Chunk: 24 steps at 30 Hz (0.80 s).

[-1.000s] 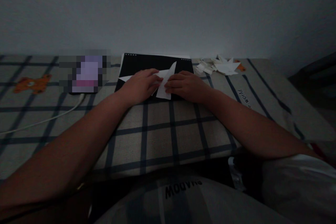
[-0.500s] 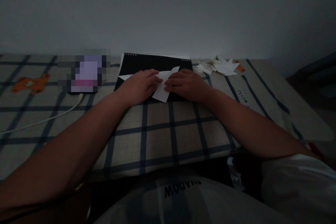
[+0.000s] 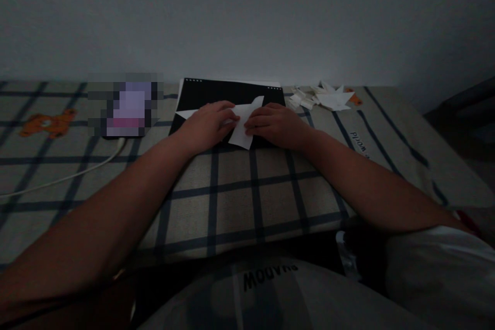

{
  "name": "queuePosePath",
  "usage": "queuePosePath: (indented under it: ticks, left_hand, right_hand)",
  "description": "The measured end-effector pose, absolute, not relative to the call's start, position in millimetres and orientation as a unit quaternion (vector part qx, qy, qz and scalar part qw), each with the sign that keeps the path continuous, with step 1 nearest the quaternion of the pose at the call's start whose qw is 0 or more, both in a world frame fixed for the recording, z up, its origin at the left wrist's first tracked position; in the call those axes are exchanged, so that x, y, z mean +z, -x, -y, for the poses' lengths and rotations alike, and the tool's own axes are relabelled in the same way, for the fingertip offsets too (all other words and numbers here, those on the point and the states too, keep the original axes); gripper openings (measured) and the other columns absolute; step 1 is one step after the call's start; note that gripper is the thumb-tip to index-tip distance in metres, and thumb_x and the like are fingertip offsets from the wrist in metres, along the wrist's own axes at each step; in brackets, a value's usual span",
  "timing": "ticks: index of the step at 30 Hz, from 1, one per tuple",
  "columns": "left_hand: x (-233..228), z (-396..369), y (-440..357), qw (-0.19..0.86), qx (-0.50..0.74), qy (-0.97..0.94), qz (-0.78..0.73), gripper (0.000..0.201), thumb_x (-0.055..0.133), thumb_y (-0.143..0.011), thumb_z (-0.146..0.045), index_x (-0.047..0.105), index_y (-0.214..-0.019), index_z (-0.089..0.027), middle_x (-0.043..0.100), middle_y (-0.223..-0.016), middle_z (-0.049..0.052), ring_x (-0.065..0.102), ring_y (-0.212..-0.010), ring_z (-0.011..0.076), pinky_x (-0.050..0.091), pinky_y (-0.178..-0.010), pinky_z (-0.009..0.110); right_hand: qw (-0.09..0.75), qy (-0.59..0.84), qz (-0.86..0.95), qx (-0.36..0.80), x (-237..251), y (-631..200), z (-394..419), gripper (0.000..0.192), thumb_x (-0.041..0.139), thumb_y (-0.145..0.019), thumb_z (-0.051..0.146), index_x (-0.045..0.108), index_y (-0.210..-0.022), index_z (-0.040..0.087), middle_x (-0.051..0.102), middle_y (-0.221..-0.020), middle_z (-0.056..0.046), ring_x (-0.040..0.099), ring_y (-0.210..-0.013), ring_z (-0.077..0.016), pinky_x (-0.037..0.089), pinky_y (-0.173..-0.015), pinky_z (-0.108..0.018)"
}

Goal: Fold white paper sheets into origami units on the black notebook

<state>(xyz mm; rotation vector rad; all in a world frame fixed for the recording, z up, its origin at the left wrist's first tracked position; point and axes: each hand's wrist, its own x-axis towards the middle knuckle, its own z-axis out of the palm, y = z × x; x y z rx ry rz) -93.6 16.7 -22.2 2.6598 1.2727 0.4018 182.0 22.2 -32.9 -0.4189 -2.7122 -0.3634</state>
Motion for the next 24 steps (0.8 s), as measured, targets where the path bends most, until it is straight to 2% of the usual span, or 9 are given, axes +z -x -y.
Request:
queuePosePath:
  ticks: [8, 14, 17, 18, 21, 22, 24]
  left_hand:
    - [-20, -8, 90, 0.044, 0.144, -0.892, -0.426, 0.046, 0.046, -0.107, -0.037, 0.079, -0.133, -0.016, 0.068, -0.157, 0.017, 0.064, -0.145, 0.0367, 0.052, -0.123, 0.057]
    - [-7, 4, 85, -0.017, 0.107, -0.875, -0.471, 0.046, 0.041, -0.109, -0.034, 0.078, -0.13, -0.015, 0.074, -0.145, 0.018, 0.069, -0.136, 0.0398, 0.059, -0.11, 0.059]
    - [-3, 7, 84, -0.037, 0.089, -0.86, -0.501, 0.042, 0.046, -0.109, -0.034, 0.078, -0.129, -0.016, 0.075, -0.144, 0.018, 0.069, -0.135, 0.0409, 0.06, -0.107, 0.059]
    - [-2, 7, 84, -0.038, 0.091, -0.857, -0.507, 0.041, 0.047, -0.108, -0.033, 0.077, -0.129, -0.016, 0.074, -0.145, 0.018, 0.068, -0.136, 0.0409, 0.06, -0.107, 0.059]
    - [-4, 7, 86, -0.034, 0.106, -0.853, -0.511, 0.04, 0.05, -0.107, -0.029, 0.076, -0.134, -0.015, 0.072, -0.149, 0.018, 0.067, -0.139, 0.0408, 0.059, -0.108, 0.058]
    - [-5, 6, 86, -0.033, 0.11, -0.853, -0.509, 0.041, 0.05, -0.107, -0.029, 0.076, -0.135, -0.015, 0.071, -0.15, 0.019, 0.066, -0.14, 0.0407, 0.059, -0.109, 0.058]
    - [-7, 6, 87, -0.034, 0.115, -0.854, -0.506, 0.042, 0.049, -0.107, -0.027, 0.075, -0.138, -0.015, 0.07, -0.153, 0.019, 0.065, -0.142, 0.0403, 0.058, -0.111, 0.058]
  right_hand:
    - [0.21, 0.154, 0.958, -0.119, -36, -188, -24, 0.03, 0.056, -0.113, 0.018, 0.083, -0.125, 0.024, 0.083, -0.132, -0.009, 0.069, -0.128, -0.0256, 0.05, -0.1, -0.043]
    - [0.197, 0.21, 0.949, -0.129, -35, -187, -27, 0.032, 0.051, -0.115, 0.021, 0.082, -0.126, 0.024, 0.081, -0.133, -0.011, 0.068, -0.127, -0.027, 0.053, -0.1, -0.044]
    - [0.193, 0.239, 0.947, -0.096, -33, -186, -24, 0.036, 0.053, -0.116, 0.034, 0.077, -0.14, 0.022, 0.076, -0.142, -0.016, 0.068, -0.129, -0.0315, 0.056, -0.102, -0.048]
    - [0.19, 0.243, 0.948, -0.083, -33, -185, -21, 0.043, 0.056, -0.115, 0.043, 0.072, -0.149, 0.022, 0.073, -0.149, -0.018, 0.066, -0.133, -0.0342, 0.056, -0.104, -0.05]
    - [0.157, 0.225, 0.961, -0.048, -30, -183, -13, 0.089, 0.067, -0.1, 0.077, 0.051, -0.171, 0.025, 0.057, -0.169, -0.022, 0.057, -0.149, -0.0424, 0.053, -0.113, -0.059]
    - [0.143, 0.219, 0.964, -0.04, -29, -183, -12, 0.098, 0.068, -0.097, 0.081, 0.046, -0.174, 0.026, 0.053, -0.173, -0.022, 0.054, -0.152, -0.0438, 0.052, -0.115, -0.061]
    - [0.126, 0.218, 0.967, -0.032, -28, -183, -10, 0.099, 0.068, -0.097, 0.08, 0.042, -0.176, 0.027, 0.049, -0.176, -0.022, 0.051, -0.156, -0.0442, 0.05, -0.117, -0.062]
